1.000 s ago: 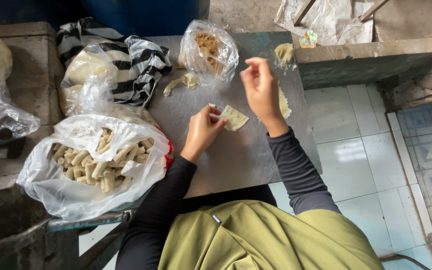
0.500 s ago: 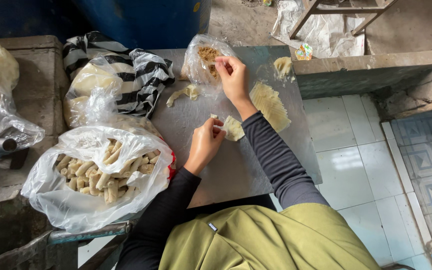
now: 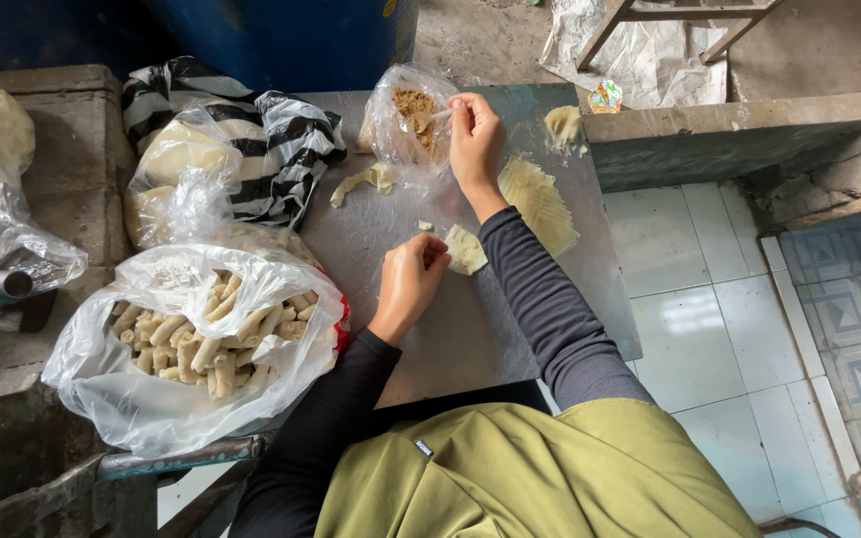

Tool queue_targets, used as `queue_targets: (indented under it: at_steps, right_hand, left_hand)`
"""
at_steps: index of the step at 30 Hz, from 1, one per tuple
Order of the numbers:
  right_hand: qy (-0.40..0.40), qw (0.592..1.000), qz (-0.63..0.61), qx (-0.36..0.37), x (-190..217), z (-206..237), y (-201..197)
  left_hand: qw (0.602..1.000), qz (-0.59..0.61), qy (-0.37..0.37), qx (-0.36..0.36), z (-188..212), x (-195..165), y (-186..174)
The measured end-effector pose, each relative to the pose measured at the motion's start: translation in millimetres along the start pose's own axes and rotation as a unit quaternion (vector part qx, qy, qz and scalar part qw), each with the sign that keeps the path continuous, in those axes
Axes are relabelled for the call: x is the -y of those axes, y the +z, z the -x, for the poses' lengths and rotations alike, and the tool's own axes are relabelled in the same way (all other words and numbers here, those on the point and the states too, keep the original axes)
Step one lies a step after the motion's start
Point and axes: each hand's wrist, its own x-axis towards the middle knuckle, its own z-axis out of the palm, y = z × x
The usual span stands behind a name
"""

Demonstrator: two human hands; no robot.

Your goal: The person takes thin dough wrappers from a metal table, places brown filling from a plastic-lined container onto a wrapper, folds and rolls the wrapper around the filling by hand, and places the finished rolled pastry into a large plastic bag holding other rolled pastries.

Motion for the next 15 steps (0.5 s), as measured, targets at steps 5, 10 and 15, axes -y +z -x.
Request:
queue_targets:
  at_steps: [5, 10, 15]
  right_hand:
    - [0.088, 0.995, -0.051, -0.022, -10.1, 0.2, -0.4]
    - [0.151, 0.968, -0.198, -0.021, -14.2, -3.2, -16.4]
    - [0.226, 0.916, -0.329, -0.029, -15.2, 2.5, -49.9]
  left_hand:
    - [1.0, -0.019, 0.011, -0.015, -0.3, -2.7, -0.4]
    - [1.0, -0.004, 0.002, -0.006, 0.2, -0.8, -0.7]
    - [1.0, 0.009, -0.005, -0.009, 1.0, 0.2, 0.9]
